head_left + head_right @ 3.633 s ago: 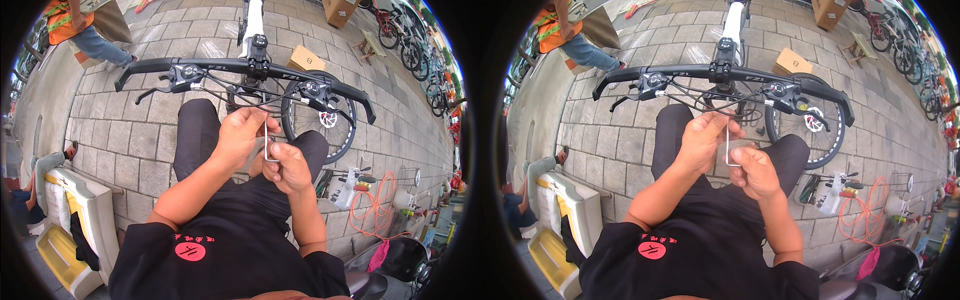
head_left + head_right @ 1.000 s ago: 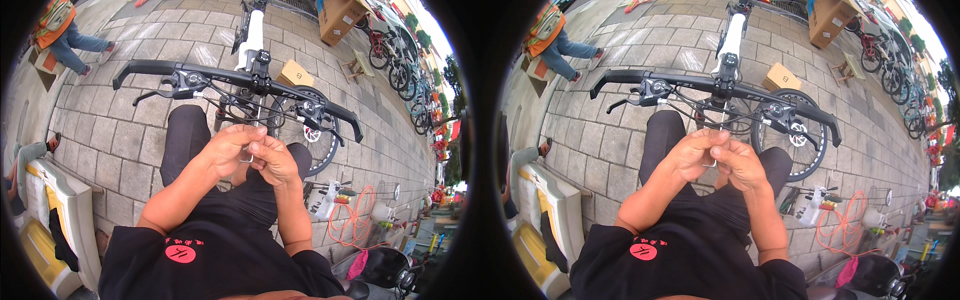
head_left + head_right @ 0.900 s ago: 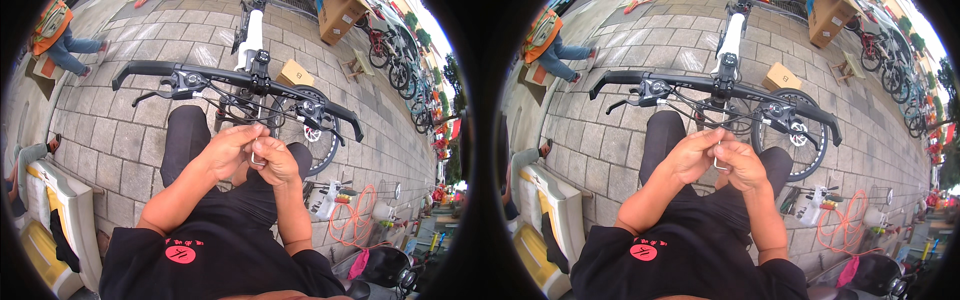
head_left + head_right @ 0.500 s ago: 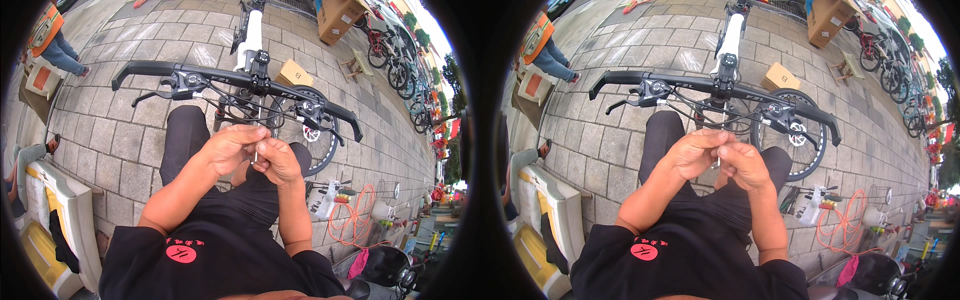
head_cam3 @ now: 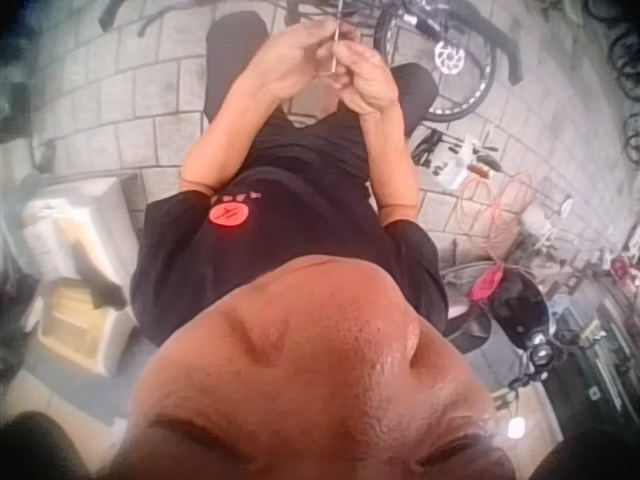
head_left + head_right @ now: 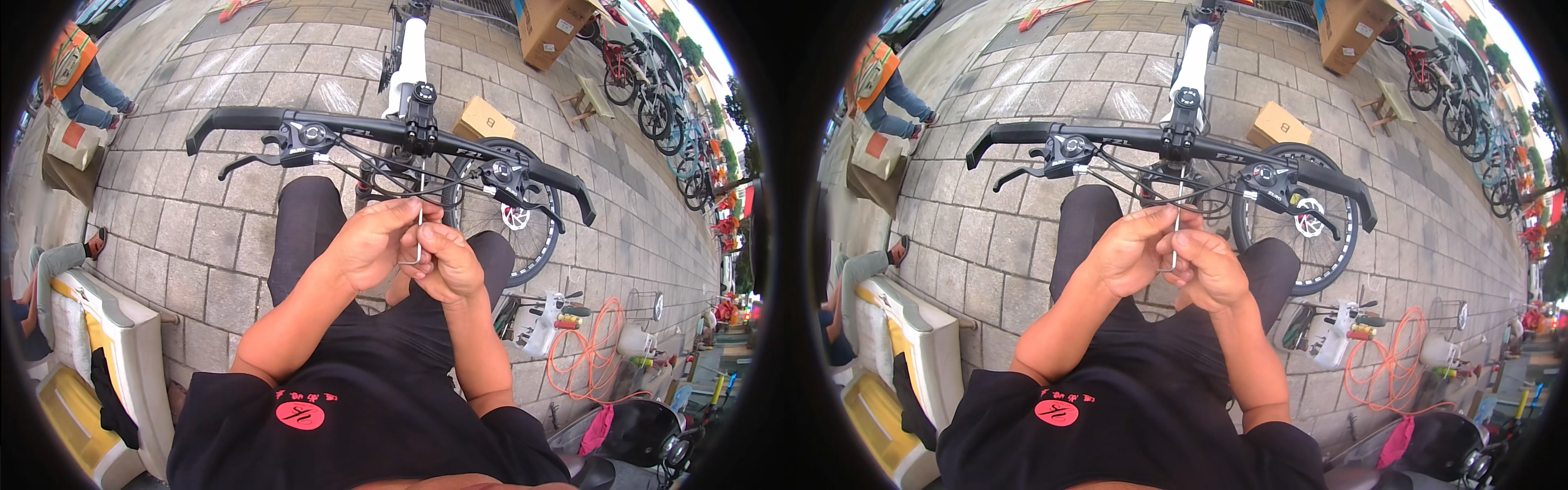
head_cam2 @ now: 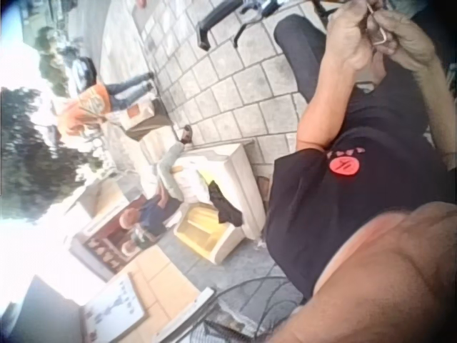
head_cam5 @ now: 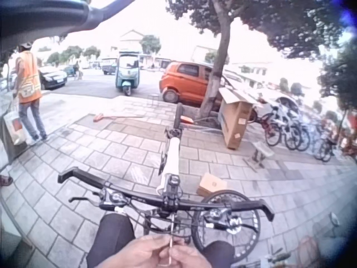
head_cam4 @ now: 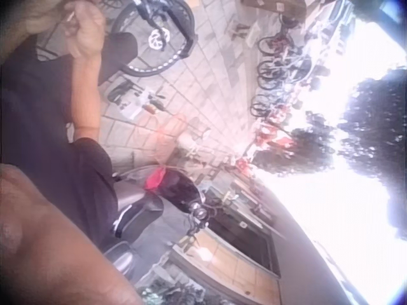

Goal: The person assembles a bicycle by attaching the handlebar to the stem and tightening the bolts with an Allen key. They also route the brake cables and adjust the components on the handlebar.

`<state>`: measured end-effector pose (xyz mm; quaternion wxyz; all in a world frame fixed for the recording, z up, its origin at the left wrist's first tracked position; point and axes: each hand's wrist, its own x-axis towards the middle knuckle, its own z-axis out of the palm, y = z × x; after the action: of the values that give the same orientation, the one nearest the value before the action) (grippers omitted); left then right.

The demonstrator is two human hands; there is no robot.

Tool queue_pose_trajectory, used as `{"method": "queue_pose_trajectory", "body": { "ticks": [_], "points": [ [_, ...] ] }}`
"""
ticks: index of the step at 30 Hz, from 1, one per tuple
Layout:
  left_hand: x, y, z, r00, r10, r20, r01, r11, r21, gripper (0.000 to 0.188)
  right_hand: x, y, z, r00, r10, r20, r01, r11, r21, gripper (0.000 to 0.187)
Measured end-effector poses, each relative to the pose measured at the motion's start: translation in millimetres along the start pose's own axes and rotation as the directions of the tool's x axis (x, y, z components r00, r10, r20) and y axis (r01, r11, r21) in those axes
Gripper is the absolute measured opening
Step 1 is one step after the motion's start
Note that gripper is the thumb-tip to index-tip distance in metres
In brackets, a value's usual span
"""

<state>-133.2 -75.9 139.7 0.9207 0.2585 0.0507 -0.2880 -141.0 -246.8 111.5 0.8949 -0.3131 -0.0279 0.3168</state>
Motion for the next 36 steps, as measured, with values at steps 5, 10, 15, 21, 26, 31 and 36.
{"method": "queue_pose_trajectory", "body": {
  "ticks": [5, 10, 15, 21, 26, 31, 36],
  "points": [
    [6, -5, -12, 0.999, -0.026, 0.029, 0.025, 0.999, 0.030, 0.026, -2, 0, -7, 1.000, -0.019, 0.002, 0.019, 0.997, -0.074, 0.034],
    [8, -12, -3, 0.993, 0.047, -0.112, -0.047, 0.999, -0.002, 0.020, -10, -20, 6, 0.966, -0.059, -0.251, -0.029, 0.943, -0.331, 0.022],
    [13, -17, -19, 0.995, 0.064, -0.070, -0.062, 0.997, 0.038, 0.020, -4, -17, 12, 0.976, -0.078, -0.205, 0.000, 0.935, -0.356, 0.021],
    [10, -13, -14, 0.995, -0.022, -0.102, 0.031, 0.995, 0.091, 0.025, 2, -5, 5, 0.997, -0.050, -0.064, 0.039, 0.986, -0.162, 0.022],
    [2, -19, 4, 0.971, 0.128, -0.202, -0.086, 0.975, 0.207, 0.026, 7, 4, 3, 0.987, -0.135, 0.091, 0.134, 0.991, 0.010, 0.023],
    [-22, -27, -1, 0.881, 0.422, -0.213, -0.347, 0.883, 0.315, 0.029, 8, 1, 4, 0.981, -0.094, 0.169, 0.057, 0.977, 0.207, 0.020],
    [-87, -28, -48, 0.662, 0.686, -0.302, -0.551, 0.718, 0.425, 0.039, 4, 0, 9, 0.979, -0.064, 0.196, -0.009, 0.936, 0.352, 0.021]
  ]
}}
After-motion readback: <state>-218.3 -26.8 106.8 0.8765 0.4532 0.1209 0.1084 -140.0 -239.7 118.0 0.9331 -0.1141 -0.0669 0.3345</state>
